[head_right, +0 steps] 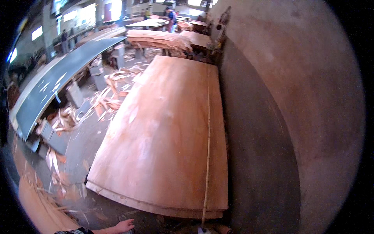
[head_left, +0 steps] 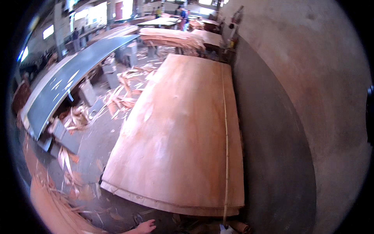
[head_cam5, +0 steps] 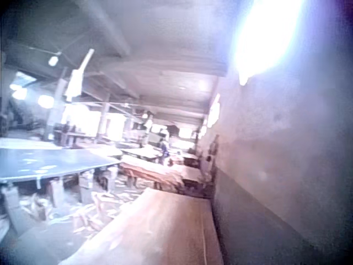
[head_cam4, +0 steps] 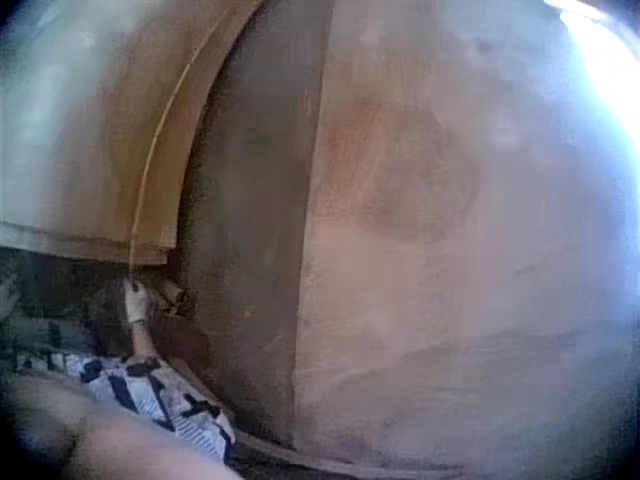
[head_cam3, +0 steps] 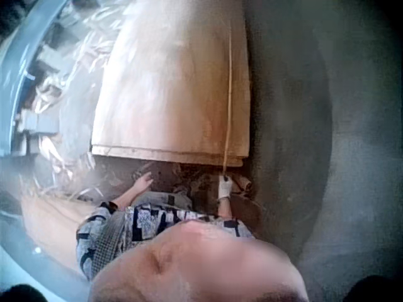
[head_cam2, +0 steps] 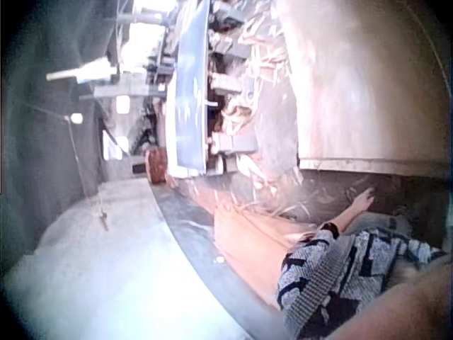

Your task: The person patches defects in wood veneer sheets by cutting out damaged sections with a utility knife, applying adhesive tape, and pressing small replacement wood pieces into the gaps.

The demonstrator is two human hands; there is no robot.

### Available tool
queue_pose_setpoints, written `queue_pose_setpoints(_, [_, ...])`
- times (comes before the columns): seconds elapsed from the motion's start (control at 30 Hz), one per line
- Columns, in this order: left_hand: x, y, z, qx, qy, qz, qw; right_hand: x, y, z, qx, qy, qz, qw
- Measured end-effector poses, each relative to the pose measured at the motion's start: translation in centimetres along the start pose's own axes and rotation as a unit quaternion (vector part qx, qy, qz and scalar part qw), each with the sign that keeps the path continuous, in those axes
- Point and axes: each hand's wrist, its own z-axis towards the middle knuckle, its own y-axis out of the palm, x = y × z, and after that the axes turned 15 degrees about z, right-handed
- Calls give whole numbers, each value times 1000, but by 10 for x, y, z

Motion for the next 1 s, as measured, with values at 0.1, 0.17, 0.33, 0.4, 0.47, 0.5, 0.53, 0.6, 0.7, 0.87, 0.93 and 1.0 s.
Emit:
queue_pose_setpoints(0.1, [-10, -38, -28, 18, 55, -40, 997, -30, 88, -18, 14, -183, 149, 972])
queue_pose_setpoints(0.17, [-29, -81, -54, 103, 32, -90, 990, -45, 136, -58, -9, -87, 207, 974])
queue_pose_setpoints(0.33, [-130, -196, -136, 284, 3, -218, 934, -84, 282, -155, -21, -85, 190, 978])
queue_pose_setpoints(0.4, [-171, -249, -176, 287, 1, -454, 843, -104, 340, -186, -44, -106, 191, 975])
queue_pose_setpoints(0.47, [-187, -299, -215, 354, 42, -505, 786, -125, 382, -201, -95, -91, 219, 967])
queue_pose_setpoints(0.5, [-193, -329, -238, 368, 34, -514, 774, -138, 409, -211, -87, -110, 195, 971])
queue_pose_setpoints(0.53, [-197, -359, -261, 373, 79, -556, 739, -148, 439, -220, -87, -129, 176, 972])
queue_pose_setpoints(0.6, [-196, -413, -306, 407, 243, -558, 681, -164, 487, -234, -111, -150, 181, 966])
queue_pose_setpoints(0.7, [-200, -478, -373, 403, 490, -466, 617, -185, 562, -252, -138, -192, 109, 966])
queue_pose_setpoints(0.87, [-255, -566, -439, 288, 733, -420, 451, -199, 717, -298, -209, -177, 82, 958])
queue_pose_setpoints(0.93, [-282, -595, -452, 318, 729, -478, 373, -206, 790, -323, -224, -151, 80, 960])
queue_pose_setpoints(1.0, [-311, -632, -460, 339, 734, -504, 303, -210, 865, -358, -253, -166, 68, 951])
